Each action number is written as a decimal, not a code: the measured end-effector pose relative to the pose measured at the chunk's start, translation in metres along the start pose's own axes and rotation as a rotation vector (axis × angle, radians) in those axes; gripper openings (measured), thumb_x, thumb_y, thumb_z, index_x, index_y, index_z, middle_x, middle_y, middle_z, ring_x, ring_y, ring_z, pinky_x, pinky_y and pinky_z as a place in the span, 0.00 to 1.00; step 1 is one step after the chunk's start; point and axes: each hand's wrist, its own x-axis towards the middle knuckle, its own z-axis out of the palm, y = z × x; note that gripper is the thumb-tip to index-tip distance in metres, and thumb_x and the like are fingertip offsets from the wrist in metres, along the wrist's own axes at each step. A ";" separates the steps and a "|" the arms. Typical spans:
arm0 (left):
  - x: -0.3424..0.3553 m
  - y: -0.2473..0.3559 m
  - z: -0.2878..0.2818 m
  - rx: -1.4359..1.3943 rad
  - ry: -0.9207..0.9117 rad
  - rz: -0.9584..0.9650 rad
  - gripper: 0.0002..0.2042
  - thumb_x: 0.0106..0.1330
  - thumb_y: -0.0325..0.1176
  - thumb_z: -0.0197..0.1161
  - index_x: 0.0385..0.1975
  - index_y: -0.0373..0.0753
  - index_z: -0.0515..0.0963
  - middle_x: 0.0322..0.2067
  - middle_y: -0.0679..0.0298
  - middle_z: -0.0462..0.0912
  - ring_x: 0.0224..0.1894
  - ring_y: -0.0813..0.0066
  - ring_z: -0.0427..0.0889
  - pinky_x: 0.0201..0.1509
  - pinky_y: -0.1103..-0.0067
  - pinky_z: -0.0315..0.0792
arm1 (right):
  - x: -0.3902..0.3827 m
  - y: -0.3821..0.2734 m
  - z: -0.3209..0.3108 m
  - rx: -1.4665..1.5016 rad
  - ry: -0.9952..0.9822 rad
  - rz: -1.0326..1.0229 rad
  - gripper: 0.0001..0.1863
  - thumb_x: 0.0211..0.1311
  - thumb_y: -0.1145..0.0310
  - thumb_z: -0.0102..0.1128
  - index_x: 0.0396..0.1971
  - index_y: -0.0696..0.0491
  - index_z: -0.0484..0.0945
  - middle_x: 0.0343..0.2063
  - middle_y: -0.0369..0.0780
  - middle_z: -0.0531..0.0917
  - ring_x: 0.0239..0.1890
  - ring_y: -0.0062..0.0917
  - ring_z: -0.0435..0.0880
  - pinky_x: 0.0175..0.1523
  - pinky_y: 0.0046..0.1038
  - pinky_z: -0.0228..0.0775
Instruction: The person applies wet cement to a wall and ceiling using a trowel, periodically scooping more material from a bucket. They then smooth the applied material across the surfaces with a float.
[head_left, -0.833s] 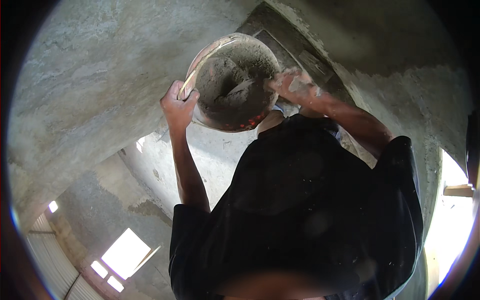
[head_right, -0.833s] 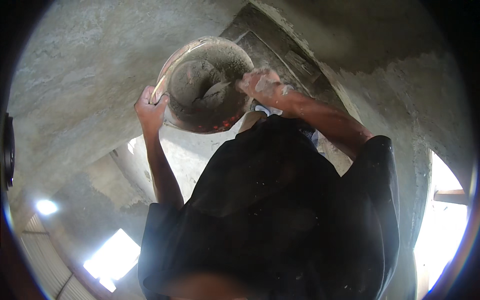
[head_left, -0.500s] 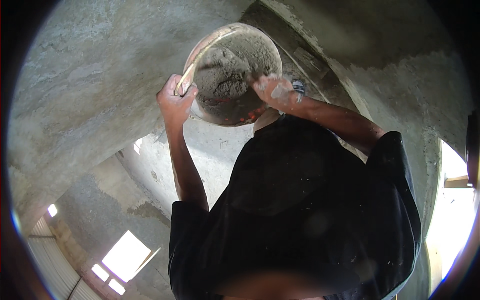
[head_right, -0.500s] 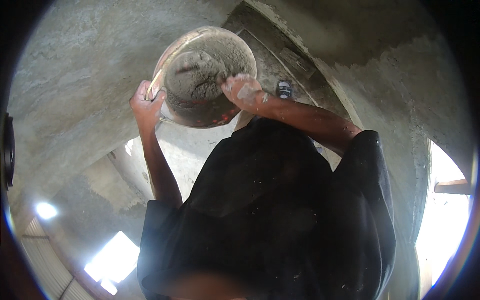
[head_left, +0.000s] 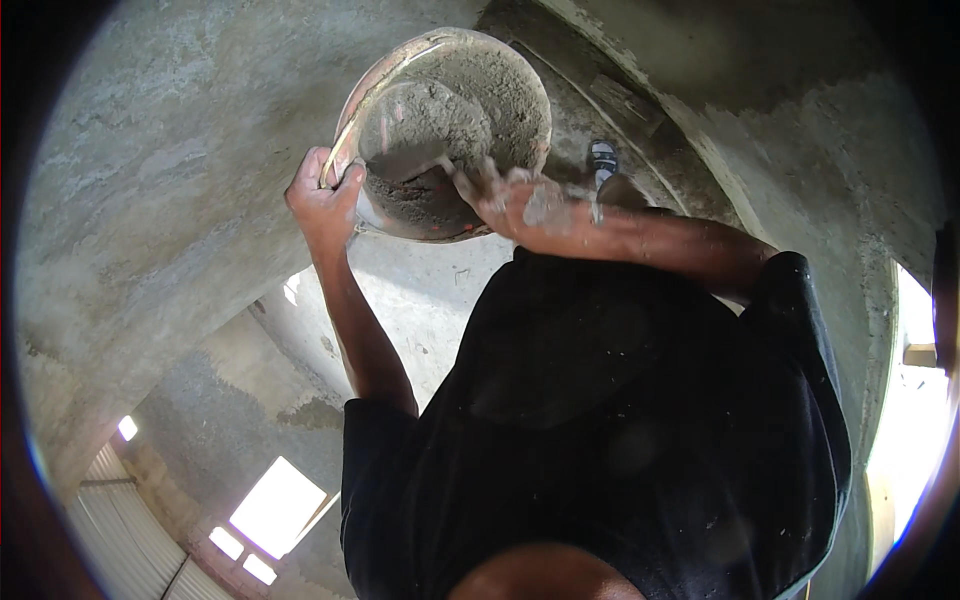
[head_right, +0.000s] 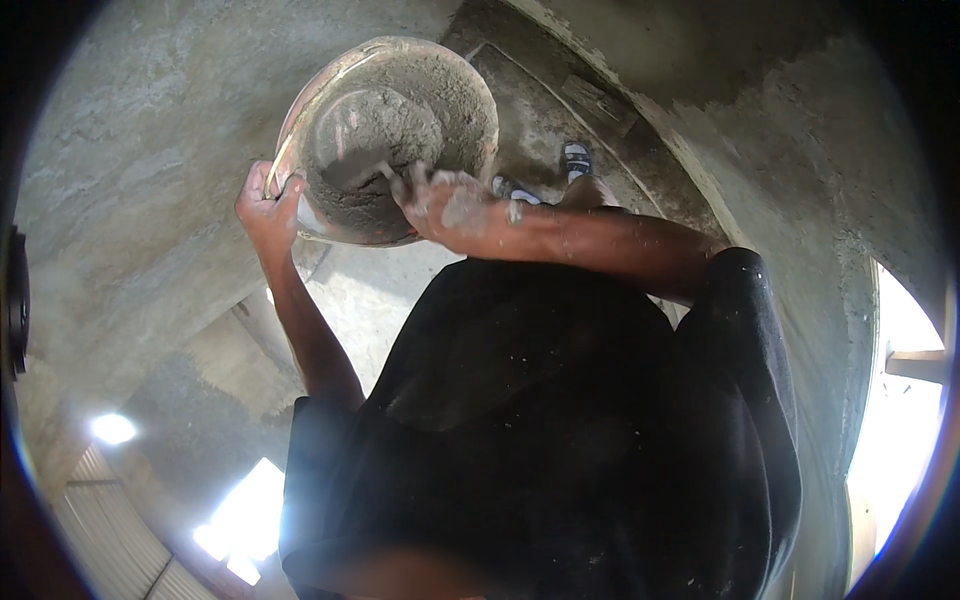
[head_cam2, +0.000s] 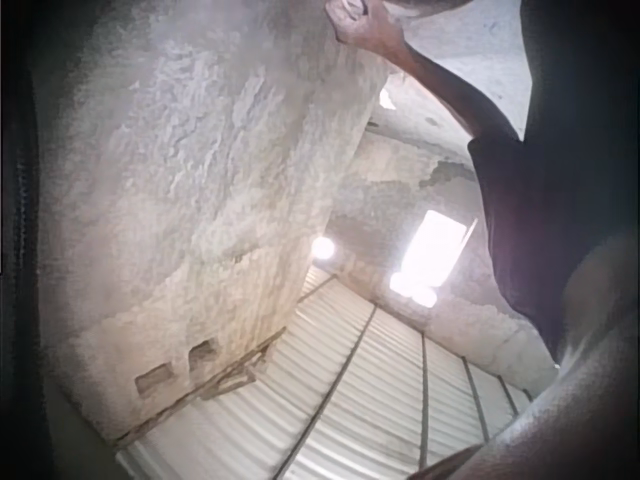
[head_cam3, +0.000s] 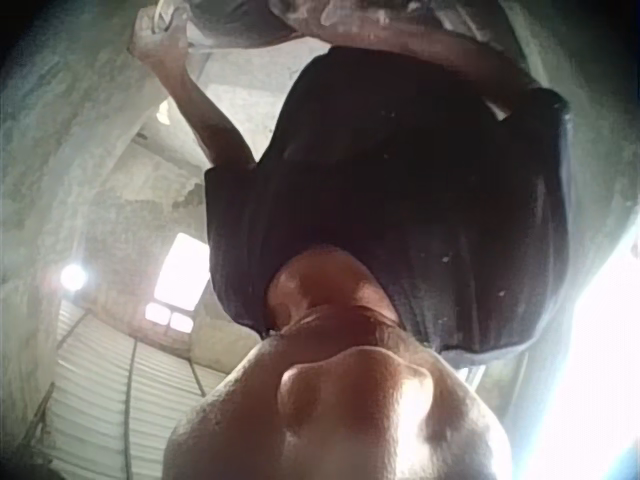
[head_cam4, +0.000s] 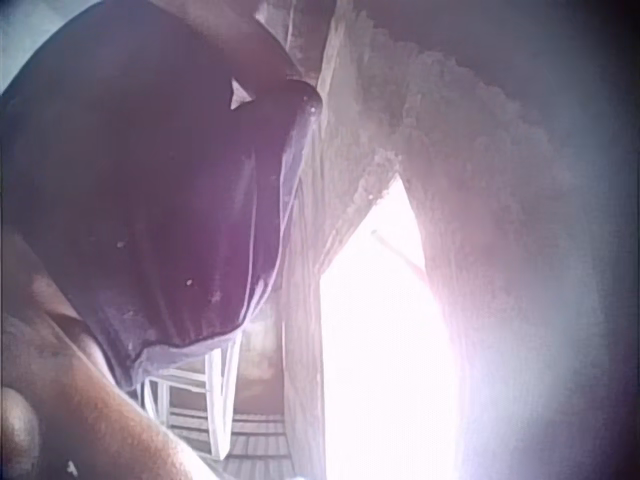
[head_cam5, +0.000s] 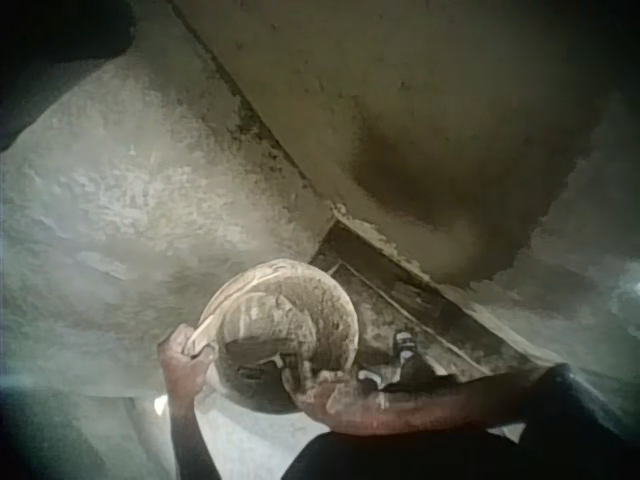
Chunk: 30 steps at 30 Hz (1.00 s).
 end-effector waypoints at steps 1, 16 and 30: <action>0.000 -0.003 0.001 -0.053 0.013 0.020 0.06 0.44 0.22 0.61 0.21 0.33 0.70 0.17 0.74 0.63 0.21 0.86 0.58 0.24 0.87 0.56 | -0.002 0.012 -0.010 0.624 -0.249 -0.050 0.29 0.52 0.69 0.47 0.57 0.59 0.58 0.44 0.57 0.73 0.26 0.37 0.80 0.24 0.34 0.71; 0.008 0.005 0.008 -0.026 0.035 -0.042 0.06 0.44 0.22 0.60 0.20 0.33 0.71 0.16 0.75 0.63 0.20 0.87 0.57 0.23 0.88 0.55 | -0.004 0.066 -0.022 1.039 -0.414 -0.059 0.24 0.51 0.72 0.47 0.52 0.58 0.65 0.33 0.43 0.72 0.26 0.29 0.78 0.25 0.26 0.71; 0.009 0.025 0.000 -0.027 -0.036 -0.043 0.06 0.45 0.22 0.61 0.22 0.34 0.71 0.18 0.74 0.65 0.22 0.88 0.60 0.25 0.88 0.56 | 0.033 0.063 0.016 1.253 -0.692 0.116 0.30 0.53 0.73 0.44 0.60 0.57 0.53 0.46 0.57 0.71 0.34 0.39 0.80 0.40 0.34 0.71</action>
